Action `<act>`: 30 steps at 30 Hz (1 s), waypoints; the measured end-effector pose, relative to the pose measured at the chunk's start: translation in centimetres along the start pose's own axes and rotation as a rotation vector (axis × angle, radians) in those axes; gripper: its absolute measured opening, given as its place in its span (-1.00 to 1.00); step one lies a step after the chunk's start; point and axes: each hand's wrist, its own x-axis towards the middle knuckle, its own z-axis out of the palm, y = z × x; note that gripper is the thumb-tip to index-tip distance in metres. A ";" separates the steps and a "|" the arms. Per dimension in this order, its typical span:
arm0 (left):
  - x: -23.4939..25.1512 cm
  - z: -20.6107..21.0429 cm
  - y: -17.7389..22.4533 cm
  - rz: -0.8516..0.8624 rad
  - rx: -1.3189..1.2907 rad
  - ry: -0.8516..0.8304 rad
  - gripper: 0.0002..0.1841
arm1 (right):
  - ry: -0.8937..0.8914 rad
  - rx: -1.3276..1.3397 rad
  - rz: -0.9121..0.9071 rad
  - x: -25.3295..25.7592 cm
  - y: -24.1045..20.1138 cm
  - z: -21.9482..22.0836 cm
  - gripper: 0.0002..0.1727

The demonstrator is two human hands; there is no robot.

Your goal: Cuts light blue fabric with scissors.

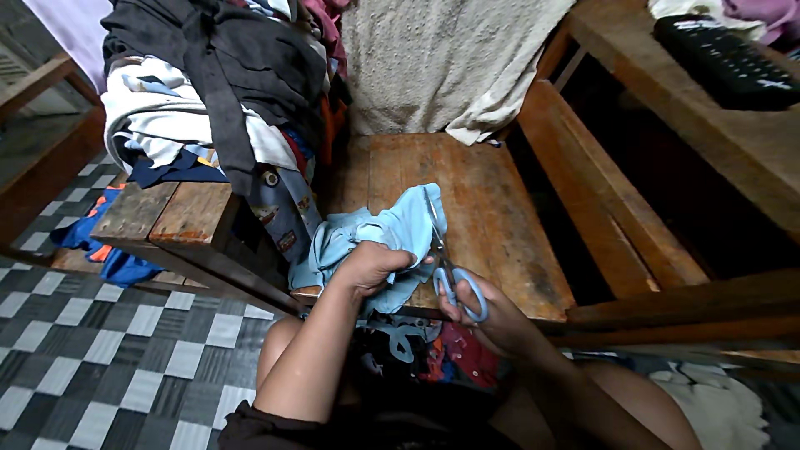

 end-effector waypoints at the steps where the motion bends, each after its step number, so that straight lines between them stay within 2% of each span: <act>1: 0.0 0.0 0.0 0.000 0.002 0.001 -0.76 | 0.001 0.005 -0.003 0.0 0.1 0.0 -0.51; 9: -0.1 0.1 0.2 0.008 0.002 0.004 -0.74 | 0.050 -0.017 0.058 0.0 -0.5 0.4 -0.68; 13: -0.3 0.5 0.6 -0.028 -0.049 0.107 -0.87 | 0.075 -0.053 0.076 -0.1 -0.7 0.3 -0.72; 14: -0.1 0.5 0.4 -0.020 -0.110 0.138 -0.84 | 0.065 -0.082 0.085 -0.2 -0.9 0.1 -0.76; 17: 1.6 -0.7 -0.6 0.007 -0.401 0.159 -0.48 | -0.014 -0.210 0.114 -0.4 -1.2 -0.5 -0.84; 18: 2.1 -1.1 -0.8 -0.010 -0.488 0.171 -0.45 | -0.039 -0.236 0.128 -0.4 -1.3 -0.7 -0.83; 22: 2.8 -1.7 -0.9 -0.138 -0.689 0.148 -0.68 | -0.074 -0.264 0.183 -0.5 -1.5 -0.8 -0.78; 26: 2.7 -1.5 -1.4 -0.227 -0.736 0.084 -0.68 | -0.084 -0.307 0.200 -0.5 -1.7 -1.0 -0.79; 30: 2.6 -1.6 -1.5 -0.220 -0.735 0.017 -0.64 | -0.102 -0.379 0.194 -0.8 -1.9 -1.3 -0.78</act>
